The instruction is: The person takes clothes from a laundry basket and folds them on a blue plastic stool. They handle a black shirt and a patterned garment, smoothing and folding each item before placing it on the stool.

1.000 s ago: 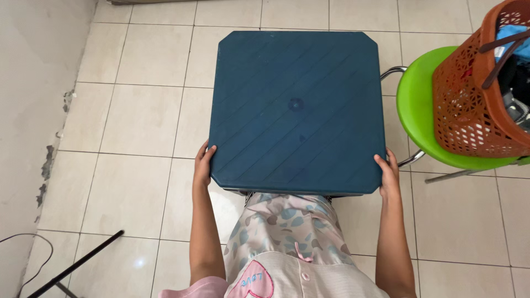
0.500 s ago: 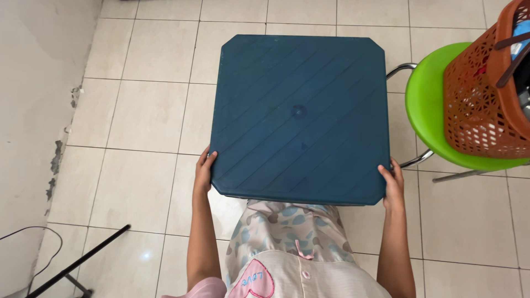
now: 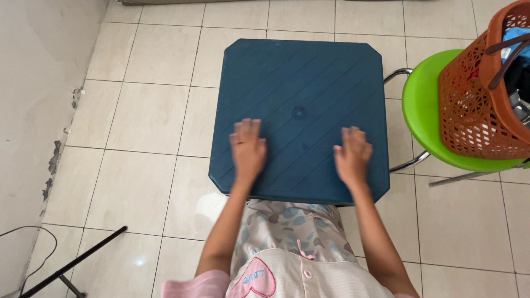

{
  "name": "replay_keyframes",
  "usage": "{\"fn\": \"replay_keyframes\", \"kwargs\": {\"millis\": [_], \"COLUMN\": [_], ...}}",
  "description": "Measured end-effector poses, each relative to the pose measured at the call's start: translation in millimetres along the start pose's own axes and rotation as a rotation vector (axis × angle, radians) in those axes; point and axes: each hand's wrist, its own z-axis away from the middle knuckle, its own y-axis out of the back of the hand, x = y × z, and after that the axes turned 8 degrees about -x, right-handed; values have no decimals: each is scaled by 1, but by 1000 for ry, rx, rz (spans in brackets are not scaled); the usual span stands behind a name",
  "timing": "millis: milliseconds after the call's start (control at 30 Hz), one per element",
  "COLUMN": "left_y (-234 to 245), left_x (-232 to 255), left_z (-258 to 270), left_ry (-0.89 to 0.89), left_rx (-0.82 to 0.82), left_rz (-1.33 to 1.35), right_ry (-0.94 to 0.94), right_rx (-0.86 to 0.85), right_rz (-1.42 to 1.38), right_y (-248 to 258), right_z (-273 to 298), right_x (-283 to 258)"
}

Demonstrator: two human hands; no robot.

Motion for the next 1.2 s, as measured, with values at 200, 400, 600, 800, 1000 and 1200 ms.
{"fn": "replay_keyframes", "kwargs": {"millis": [200,400,600,800,1000,1200], "left_y": [-44,-57,-58,-56,-54,-54], "left_x": [58,52,53,54,54,56], "left_z": [-9,-5,-4,-2,-5,-5], "left_ry": [-51,-47,-50,-54,-54,-48], "left_rx": [-116,-143,-158,-163,-177,-180], "left_rz": [7,-32,-50,-51,-76,-82], "right_ry": [63,39,44,37,51,53], "right_rx": [-148,-179,-165,-159,-146,-140], "right_rz": [24,81,94,101,82,70], "right_y": [-41,-46,-46,-47,-45,-46], "right_z": [-34,-33,-31,-29,-30,-29], "right_x": [-62,-65,-65,-66,-66,-64]}}
